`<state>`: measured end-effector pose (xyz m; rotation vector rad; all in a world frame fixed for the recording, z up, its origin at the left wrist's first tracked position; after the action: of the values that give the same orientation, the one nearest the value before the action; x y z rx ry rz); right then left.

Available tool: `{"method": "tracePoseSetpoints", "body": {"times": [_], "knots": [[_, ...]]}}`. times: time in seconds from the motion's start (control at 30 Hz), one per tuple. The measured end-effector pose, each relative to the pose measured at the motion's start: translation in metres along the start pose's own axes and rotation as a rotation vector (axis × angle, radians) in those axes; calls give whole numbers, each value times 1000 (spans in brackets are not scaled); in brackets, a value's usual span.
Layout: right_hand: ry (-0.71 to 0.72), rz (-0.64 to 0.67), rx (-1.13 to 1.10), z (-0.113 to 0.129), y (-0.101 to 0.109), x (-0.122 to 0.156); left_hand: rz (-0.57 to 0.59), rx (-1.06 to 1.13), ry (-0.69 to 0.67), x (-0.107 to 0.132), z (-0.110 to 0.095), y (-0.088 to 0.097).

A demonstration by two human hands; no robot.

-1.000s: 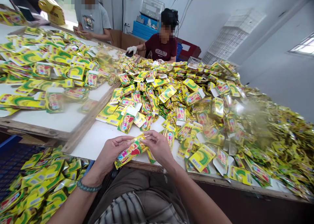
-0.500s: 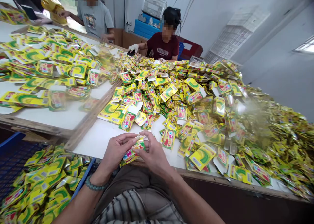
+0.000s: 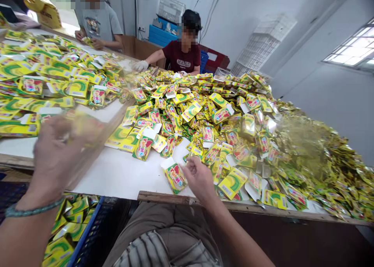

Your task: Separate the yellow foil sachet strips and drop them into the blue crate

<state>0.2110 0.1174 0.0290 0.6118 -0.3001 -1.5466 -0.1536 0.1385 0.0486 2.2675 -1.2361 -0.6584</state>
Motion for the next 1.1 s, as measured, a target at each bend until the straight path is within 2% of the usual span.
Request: {"method": "tracePoseSetpoints", "body": {"times": [0.03, 0.07, 0.1, 0.2, 0.23, 0.3, 0.37, 0.43, 0.53, 0.63, 0.73, 0.83, 0.9, 1.0, 1.1], "knots": [[5, 40, 109, -4, -5, 6, -127, -90, -49, -3, -9, 14], [22, 89, 201, -6, -13, 13, -214, -167, -115, 1, -21, 19], [46, 141, 266, -7, -23, 20, -228, -211, -204, 8, -34, 12], [112, 297, 295, -2, -52, 33, 97, -189, -506, 50, -61, -59], [125, 341, 273, 2, -58, 33, 218, -202, -556, 68, -61, -86], [143, 399, 250, 10, -60, 24, 378, -275, -592, 97, -54, -126], [165, 392, 308, 16, -53, 3, 482, -363, -614, 117, -48, -149], [204, 368, 447, 17, -45, -22, 581, -435, -655, 128, -51, -162], [202, 454, 704, 0, -49, -53, 683, -548, -722, 135, -69, -171], [77, 565, 871, -31, -55, -68, 748, -596, -826, 143, -93, -181], [26, 577, 889, -44, -48, -74, 861, -554, -917, 155, -107, -196], [24, 557, 855, -44, -31, -78, 864, -515, -943, 152, -110, -201], [38, 460, 709, -35, -15, -81, 836, -489, -915, 140, -107, -199], [31, 205, 284, -24, 12, -81, 744, -450, -803, 110, -98, -187], [-45, 69, -52, -31, 15, -67, 590, -347, -560, 72, -80, -161]]}}
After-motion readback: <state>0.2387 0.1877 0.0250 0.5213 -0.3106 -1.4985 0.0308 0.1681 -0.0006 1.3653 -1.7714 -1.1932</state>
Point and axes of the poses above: each hand's wrist, its own x-axis away from the middle knuckle, its own y-axis out of the back of the hand, z = x × y, the point moved 9 cm from there along -x, towards the middle knuckle, and after that the axes turned 15 degrees about -x, right-handed, at the moved point
